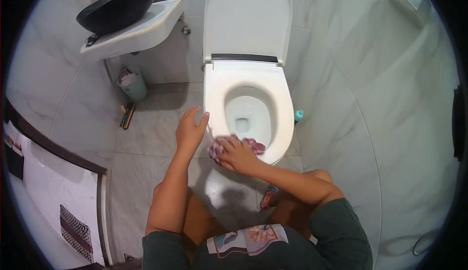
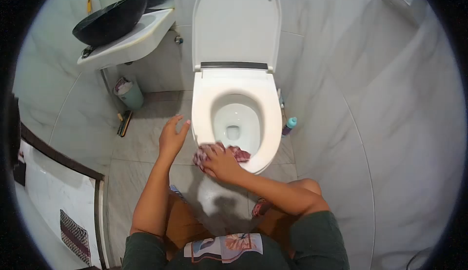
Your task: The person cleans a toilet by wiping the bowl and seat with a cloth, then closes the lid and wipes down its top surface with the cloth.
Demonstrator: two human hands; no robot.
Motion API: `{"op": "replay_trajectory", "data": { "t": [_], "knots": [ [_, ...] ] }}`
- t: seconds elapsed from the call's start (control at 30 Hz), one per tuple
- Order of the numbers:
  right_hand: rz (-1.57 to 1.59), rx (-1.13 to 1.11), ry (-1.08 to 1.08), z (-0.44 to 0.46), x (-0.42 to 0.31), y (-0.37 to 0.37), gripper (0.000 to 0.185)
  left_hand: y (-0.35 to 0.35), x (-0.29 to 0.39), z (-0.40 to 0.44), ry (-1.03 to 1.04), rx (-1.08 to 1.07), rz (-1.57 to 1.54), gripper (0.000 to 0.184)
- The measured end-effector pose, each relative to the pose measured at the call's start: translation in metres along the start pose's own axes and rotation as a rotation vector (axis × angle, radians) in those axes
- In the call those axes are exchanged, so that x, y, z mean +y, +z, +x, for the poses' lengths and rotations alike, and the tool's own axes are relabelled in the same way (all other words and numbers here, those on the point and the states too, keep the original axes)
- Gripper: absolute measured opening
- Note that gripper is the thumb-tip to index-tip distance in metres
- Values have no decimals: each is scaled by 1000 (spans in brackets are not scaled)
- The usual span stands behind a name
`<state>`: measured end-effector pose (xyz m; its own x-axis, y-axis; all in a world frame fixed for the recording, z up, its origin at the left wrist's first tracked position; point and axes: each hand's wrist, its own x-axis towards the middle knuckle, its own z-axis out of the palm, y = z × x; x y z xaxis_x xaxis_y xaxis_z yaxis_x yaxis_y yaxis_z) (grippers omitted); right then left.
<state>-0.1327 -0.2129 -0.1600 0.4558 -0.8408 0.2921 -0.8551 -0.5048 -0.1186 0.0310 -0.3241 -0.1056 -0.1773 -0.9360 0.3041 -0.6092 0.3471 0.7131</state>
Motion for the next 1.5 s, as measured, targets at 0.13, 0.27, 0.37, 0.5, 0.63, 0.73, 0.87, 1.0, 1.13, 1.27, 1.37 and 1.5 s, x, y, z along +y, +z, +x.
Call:
{"op": "replay_trajectory", "data": {
  "t": [0.13,0.27,0.37,0.5,0.63,0.73,0.87,1.0,1.13,1.27,1.37,1.5],
  "knots": [
    [-155,9,-94,-101,9,-30,30,0,9,-14,-41,-85,21,47],
    [-138,-86,-58,-134,42,-55,37,-1,15,-22,-17,-126,15,48],
    [-16,-173,-14,-132,50,-63,37,-3,9,-19,-24,-126,13,45],
    [100,-131,332,-128,93,-60,37,-10,3,-19,-5,-104,3,44],
    [73,-14,422,-101,151,-44,37,-27,21,-30,47,-129,-17,41],
    [25,98,528,-67,215,-25,42,-36,31,-33,32,-179,-47,39],
    [-105,189,801,-2,289,-19,53,-33,26,-32,4,-238,-28,39],
    [-158,163,892,57,347,-12,55,-31,24,-27,-37,-265,-17,39],
    [-366,180,970,94,382,0,57,-28,20,-21,-118,-299,-59,41],
    [-403,188,990,102,394,2,58,-22,17,-14,-135,-314,-44,42],
    [-384,189,1000,99,390,-4,58,-11,6,-13,-50,-290,-15,42],
    [-122,218,1011,87,378,-10,54,-5,4,-10,-57,-279,-8,38]
  ]
}}
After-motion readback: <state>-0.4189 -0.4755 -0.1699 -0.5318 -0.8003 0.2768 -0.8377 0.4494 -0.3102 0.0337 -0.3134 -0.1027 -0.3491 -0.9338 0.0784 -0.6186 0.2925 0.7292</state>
